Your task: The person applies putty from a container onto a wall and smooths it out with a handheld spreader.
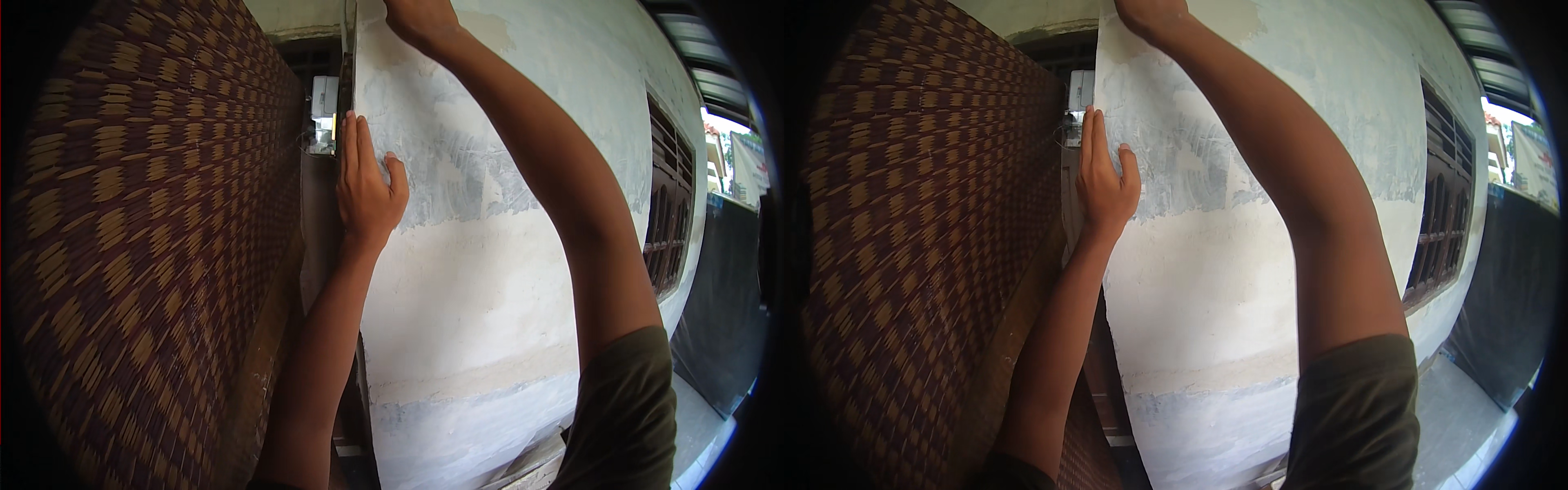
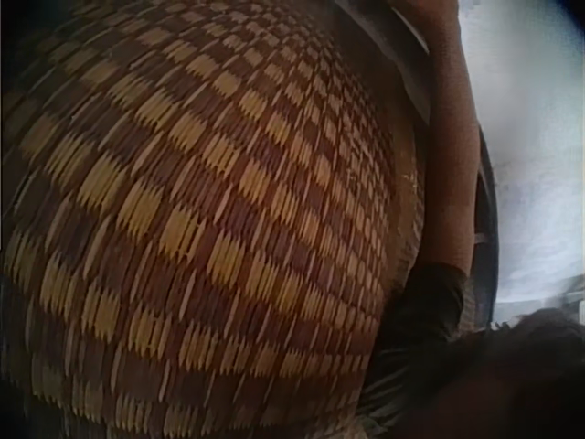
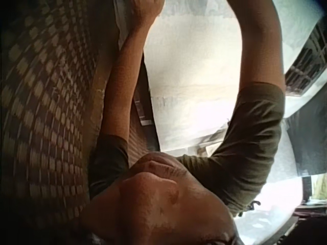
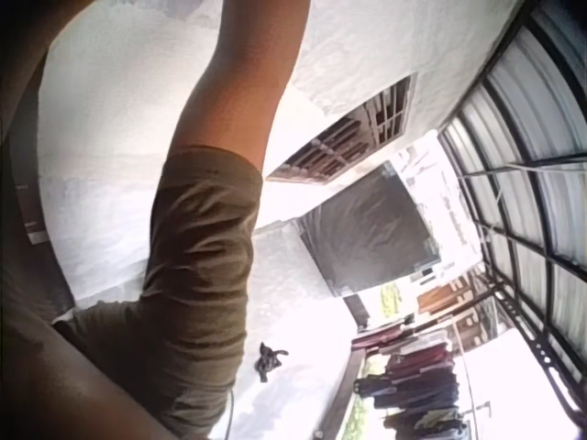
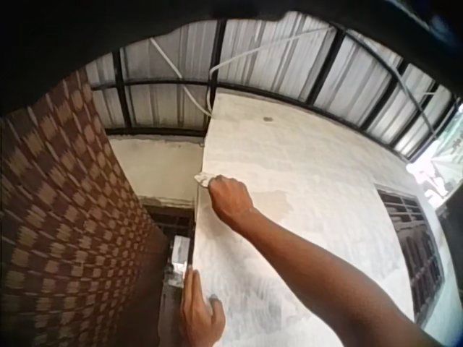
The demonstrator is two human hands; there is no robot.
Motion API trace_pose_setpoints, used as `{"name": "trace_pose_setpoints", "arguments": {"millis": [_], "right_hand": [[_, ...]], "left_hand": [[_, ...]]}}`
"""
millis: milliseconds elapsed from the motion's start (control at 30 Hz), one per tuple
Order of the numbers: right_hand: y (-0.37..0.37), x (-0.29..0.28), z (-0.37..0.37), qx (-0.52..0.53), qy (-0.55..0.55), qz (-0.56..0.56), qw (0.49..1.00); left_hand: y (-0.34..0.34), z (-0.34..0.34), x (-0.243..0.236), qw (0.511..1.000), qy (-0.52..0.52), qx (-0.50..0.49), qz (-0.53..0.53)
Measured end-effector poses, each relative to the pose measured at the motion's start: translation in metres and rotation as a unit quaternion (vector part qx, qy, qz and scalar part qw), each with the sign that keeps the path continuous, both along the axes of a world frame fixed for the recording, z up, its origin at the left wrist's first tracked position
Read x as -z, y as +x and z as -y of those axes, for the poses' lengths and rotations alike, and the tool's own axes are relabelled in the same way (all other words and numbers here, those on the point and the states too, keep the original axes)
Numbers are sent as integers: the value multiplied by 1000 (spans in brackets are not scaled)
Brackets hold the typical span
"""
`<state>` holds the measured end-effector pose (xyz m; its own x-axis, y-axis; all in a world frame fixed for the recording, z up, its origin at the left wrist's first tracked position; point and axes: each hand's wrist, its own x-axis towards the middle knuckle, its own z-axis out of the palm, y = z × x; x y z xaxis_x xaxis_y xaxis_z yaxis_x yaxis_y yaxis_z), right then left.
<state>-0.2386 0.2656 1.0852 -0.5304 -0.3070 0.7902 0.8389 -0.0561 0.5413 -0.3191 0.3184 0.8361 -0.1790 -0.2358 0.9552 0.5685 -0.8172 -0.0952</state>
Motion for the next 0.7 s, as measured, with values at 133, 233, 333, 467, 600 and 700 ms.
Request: {"name": "trace_pose_setpoints", "arguments": {"millis": [133,233,333,467,600,700], "right_hand": [[2,3,-1,87,-71,15,994],[-4,63,7,73,-40,110,990],[-5,116,13,88,-41,101,990],[-10,111,29,1,-46,62,997],[-6,41,22,15,27,22,999],[-8,42,11,49,34,41,997]], "left_hand": [[-3,10,-2,1000,7,7,-1],[-13,9,0,1000,16,-1,8],[-10,8,1,1000,17,2,9],[-10,4,2,1000,8,-7,17],[-4,6,0,1000,15,-15,13],[-2,7,-1,1000,9,-23,10]]}}
